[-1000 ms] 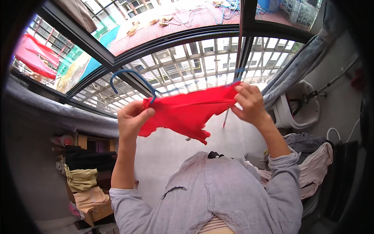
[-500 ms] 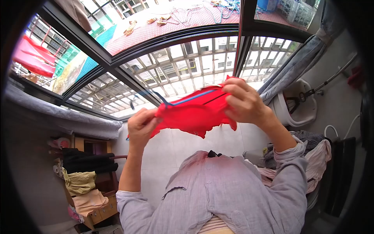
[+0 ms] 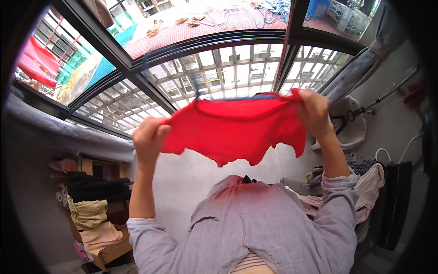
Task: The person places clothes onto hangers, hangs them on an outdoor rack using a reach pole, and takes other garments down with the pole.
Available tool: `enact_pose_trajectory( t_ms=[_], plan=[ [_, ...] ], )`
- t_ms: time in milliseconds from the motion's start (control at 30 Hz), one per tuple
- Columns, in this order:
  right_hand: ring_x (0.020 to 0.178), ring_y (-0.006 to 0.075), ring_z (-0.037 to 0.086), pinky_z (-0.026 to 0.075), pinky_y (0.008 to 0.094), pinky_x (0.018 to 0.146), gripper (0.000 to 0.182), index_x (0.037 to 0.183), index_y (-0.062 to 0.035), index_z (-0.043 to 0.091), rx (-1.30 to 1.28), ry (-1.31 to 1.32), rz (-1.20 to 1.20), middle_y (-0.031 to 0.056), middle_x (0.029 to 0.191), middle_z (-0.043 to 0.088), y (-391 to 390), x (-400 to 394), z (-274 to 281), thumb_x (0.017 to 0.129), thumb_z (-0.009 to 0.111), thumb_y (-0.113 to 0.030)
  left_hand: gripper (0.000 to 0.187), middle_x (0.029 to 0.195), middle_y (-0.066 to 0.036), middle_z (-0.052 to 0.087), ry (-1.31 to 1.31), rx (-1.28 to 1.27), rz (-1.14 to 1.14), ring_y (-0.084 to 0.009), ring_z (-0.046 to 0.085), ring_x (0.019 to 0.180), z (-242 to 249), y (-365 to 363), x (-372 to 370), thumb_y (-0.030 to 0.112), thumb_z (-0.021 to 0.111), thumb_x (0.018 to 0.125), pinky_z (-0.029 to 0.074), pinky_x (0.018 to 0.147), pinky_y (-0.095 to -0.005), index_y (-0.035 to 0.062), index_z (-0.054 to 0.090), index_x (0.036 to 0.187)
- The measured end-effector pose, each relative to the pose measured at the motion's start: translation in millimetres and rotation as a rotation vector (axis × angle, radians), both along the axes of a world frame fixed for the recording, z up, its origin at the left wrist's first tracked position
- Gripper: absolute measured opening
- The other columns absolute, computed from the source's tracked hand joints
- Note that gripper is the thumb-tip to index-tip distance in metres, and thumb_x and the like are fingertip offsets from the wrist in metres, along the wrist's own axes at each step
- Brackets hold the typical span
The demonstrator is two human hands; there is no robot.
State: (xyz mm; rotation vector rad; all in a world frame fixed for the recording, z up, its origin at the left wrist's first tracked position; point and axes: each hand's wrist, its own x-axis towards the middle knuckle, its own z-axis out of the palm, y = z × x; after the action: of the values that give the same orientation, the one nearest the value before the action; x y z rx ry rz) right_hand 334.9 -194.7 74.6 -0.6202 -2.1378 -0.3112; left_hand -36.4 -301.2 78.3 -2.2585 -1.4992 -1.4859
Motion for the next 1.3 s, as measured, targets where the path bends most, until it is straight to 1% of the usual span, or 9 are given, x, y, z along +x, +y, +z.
enact_pose_trajectory(
  t_ms=[133, 333, 433, 567, 667, 967, 1000, 1067, 1300],
  plan=[
    [0.053, 0.0244, 0.057, 0.044, 0.032, 0.048, 0.013, 0.084, -0.0024, 0.056, 0.008, 0.021, 0.043, 0.0108, 0.062, 0.054, -9.4, -0.9, 10.3, 0.078, 0.065, -0.011, 0.025, 0.063, -0.006, 0.054, -0.074, -0.101, 0.119, -0.0155, 0.05, 0.053, -37.3, -6.4, -58.1, 0.025, 0.064, 0.082, 0.038, 0.049, -0.025, 0.0001, 0.06, 0.08],
    [0.051, 0.026, 0.057, 0.045, 0.0323, 0.046, 0.01, 0.083, 0.0, 0.056, -0.192, 0.136, 0.209, 0.0119, 0.062, 0.055, -32.4, -47.6, 7.3, 0.082, 0.06, -0.009, 0.028, 0.071, -0.006, 0.055, 0.395, 0.296, 0.218, -0.0142, 0.052, 0.062, 7.2, 7.2, -11.0, 0.028, 0.064, 0.081, 0.038, 0.053, -0.0256, 0.0018, 0.06, 0.091],
    [0.049, 0.0214, 0.055, 0.043, 0.0295, 0.044, 0.013, 0.08, -0.0018, 0.055, -0.12, 0.102, 0.246, 0.009, 0.058, 0.052, -33.6, -68.7, 5.1, 0.08, 0.063, -0.012, 0.018, 0.059, -0.005, 0.051, -0.369, -0.153, 0.166, -0.0177, 0.045, 0.048, -5.1, -6.0, 12.4, 0.018, 0.062, 0.082, 0.033, 0.046, -0.027, 0.001, 0.059, 0.075],
    [0.046, 0.0155, 0.053, 0.041, 0.0252, 0.042, 0.022, 0.076, -0.0057, 0.052, 0.209, -0.099, 0.169, 0.0034, 0.053, 0.048, -19.0, -60.8, 13.2, 0.079, 0.065, -0.023, 0.032, 0.052, -0.006, 0.042, -0.101, 0.163, -0.042, -0.0174, 0.039, 0.043, -9.7, -1.7, -7.1, 0.022, 0.061, 0.084, 0.029, 0.042, -0.0294, 0.0031, 0.048, 0.061],
    [0.044, 0.0151, 0.052, 0.042, 0.0244, 0.041, 0.028, 0.074, -0.0066, 0.052, 0.186, -0.291, 0.254, 0.0023, 0.051, 0.046, -10.8, -45.2, 31.4, 0.077, 0.066, -0.03, 0.042, 0.051, -0.006, 0.039, -0.063, 0.219, -0.125, -0.0182, 0.038, 0.042, -6.8, 0.9, -30.1, 0.035, 0.059, 0.085, 0.026, 0.039, -0.0302, 0.0042, 0.046, 0.06],
    [0.073, 0.0156, 0.057, 0.046, 0.0277, 0.063, 0.04, 0.098, 0.0004, 0.057, -0.788, 0.182, 0.237, 0.0074, 0.08, 0.056, -33.3, -75.1, 17.9, 0.086, 0.056, -0.037, 0.035, 0.05, 0.002, 0.038, -0.28, 0.015, 0.185, -0.0043, 0.035, 0.047, -1.3, -7.4, -40.2, 0.023, 0.059, 0.087, 0.025, 0.042, -0.0221, 0.0006, 0.048, 0.062],
    [0.073, 0.0211, 0.059, 0.047, 0.0307, 0.063, 0.031, 0.1, -0.0003, 0.055, -0.536, 0.027, 0.135, 0.0114, 0.085, 0.057, -43.4, -90.2, 14.2, 0.085, 0.059, -0.027, 0.036, 0.05, 0.003, 0.038, -0.316, -0.009, 0.183, -0.0039, 0.035, 0.047, -2.0, -6.7, -44.5, 0.026, 0.057, 0.088, 0.025, 0.042, -0.0213, 0.0017, 0.049, 0.063],
    [0.067, 0.0275, 0.062, 0.051, 0.0337, 0.057, 0.029, 0.1, -0.0035, 0.054, -0.481, 0.137, 0.131, 0.0135, 0.083, 0.06, -48.6, -108.6, -7.2, 0.081, 0.063, -0.023, 0.037, 0.051, 0.004, 0.038, -0.39, -0.059, 0.184, -0.0031, 0.035, 0.047, -3.2, -6.4, -54.6, 0.031, 0.053, 0.09, 0.025, 0.042, -0.0198, 0.004, 0.05, 0.065],
    [0.053, 0.0188, 0.054, 0.041, 0.0284, 0.042, 0.022, 0.088, -0.0042, 0.054, 0.11, 0.057, 0.171, 0.0063, 0.07, 0.056, -39.2, -112.4, 50.0, 0.072, 0.068, -0.009, 0.031, 0.053, -0.001, 0.046, -0.398, 0.257, 0.066, -0.0078, 0.041, 0.048, 45.1, -14.5, -62.4, 0.023, 0.057, 0.086, 0.029, 0.044, -0.0215, 0.0019, 0.05, 0.064]
  ],
)
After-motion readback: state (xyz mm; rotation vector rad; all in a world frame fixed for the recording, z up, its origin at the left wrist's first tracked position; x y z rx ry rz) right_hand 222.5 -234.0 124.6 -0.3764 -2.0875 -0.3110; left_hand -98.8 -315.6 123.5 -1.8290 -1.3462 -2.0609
